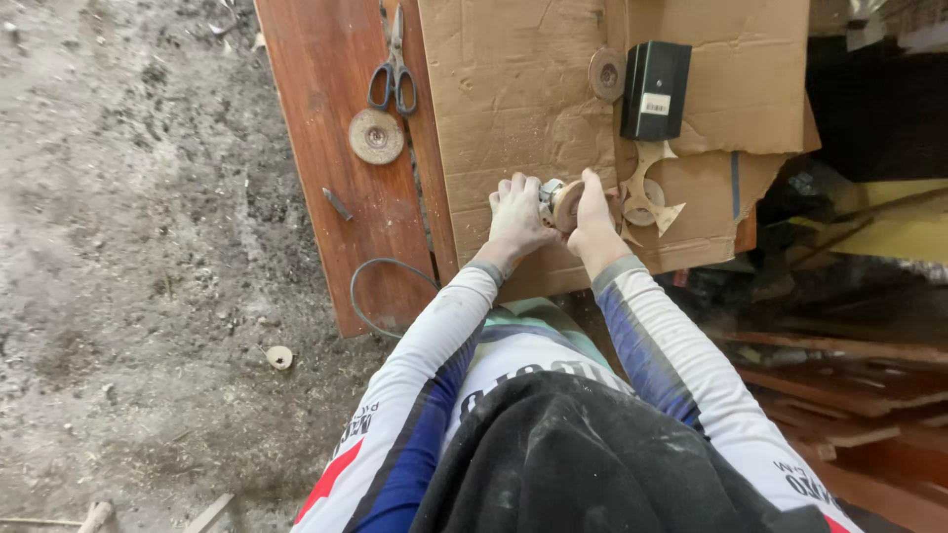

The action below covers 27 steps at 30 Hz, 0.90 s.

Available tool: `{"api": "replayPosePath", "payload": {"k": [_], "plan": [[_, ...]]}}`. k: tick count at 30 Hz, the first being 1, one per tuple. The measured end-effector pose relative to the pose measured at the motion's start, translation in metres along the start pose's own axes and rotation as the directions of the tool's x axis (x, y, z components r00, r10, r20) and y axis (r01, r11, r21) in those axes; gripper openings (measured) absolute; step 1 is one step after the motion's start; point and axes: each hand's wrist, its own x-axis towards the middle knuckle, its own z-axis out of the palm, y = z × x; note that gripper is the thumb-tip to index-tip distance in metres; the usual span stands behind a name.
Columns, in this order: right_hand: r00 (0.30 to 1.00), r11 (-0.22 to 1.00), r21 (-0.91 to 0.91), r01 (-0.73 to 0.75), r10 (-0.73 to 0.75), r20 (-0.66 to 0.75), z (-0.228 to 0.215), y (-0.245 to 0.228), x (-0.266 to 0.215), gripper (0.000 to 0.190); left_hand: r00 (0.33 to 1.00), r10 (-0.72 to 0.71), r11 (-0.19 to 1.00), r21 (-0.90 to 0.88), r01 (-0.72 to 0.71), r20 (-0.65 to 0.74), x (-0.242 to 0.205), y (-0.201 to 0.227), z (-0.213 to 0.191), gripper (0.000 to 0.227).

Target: The person uses a power sander to smooth circular wood pieces on a wooden bench, then removes the used sandpaper, uses scissors to cut a new sandpaper disc, and attaches it to the tool.

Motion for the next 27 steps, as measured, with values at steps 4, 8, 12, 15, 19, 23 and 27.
{"api": "replayPosePath", "payload": {"k": [4, 8, 12, 15, 19, 23, 27], "plan": [[0.726, 0.609, -0.529, 0.591, -0.687, 0.020, -0.008, 0.025, -0.015, 0.047, 0.994, 0.066, 0.995, -0.073, -0.072, -0.086, -0.005, -0.018, 0.009, 0.072], [0.137, -0.249, -0.578, 0.777, -0.829, 0.542, -0.010, 0.020, -0.021, 0.051, 0.987, 0.106, 0.978, -0.167, -0.126, -0.123, 0.006, -0.027, 0.001, 0.074], [0.736, 0.638, -0.537, 0.552, -0.675, -0.047, 0.007, 0.014, -0.009, 0.043, 0.987, 0.111, 0.966, -0.222, -0.135, -0.117, 0.000, -0.024, 0.003, 0.079], [0.709, 0.558, -0.608, 0.565, -0.705, 0.011, 0.023, 0.020, -0.011, 0.036, 0.987, 0.100, 0.974, -0.191, -0.123, -0.129, 0.001, -0.033, 0.007, 0.070], [0.418, -0.105, -0.757, 0.645, -0.780, 0.466, 0.015, 0.012, -0.029, 0.034, 0.986, 0.097, 0.964, -0.232, -0.127, -0.138, 0.014, -0.041, 0.011, 0.055], [0.238, -0.094, -0.666, 0.740, -0.890, 0.390, 0.008, 0.017, -0.043, 0.062, 0.993, 0.079, 0.957, -0.274, -0.101, -0.091, -0.001, -0.037, 0.007, 0.059], [0.665, 0.476, -0.701, 0.531, -0.747, -0.004, 0.030, 0.019, -0.022, 0.051, 0.990, 0.087, 0.963, -0.245, -0.113, -0.111, 0.010, -0.033, -0.007, 0.069]]}}
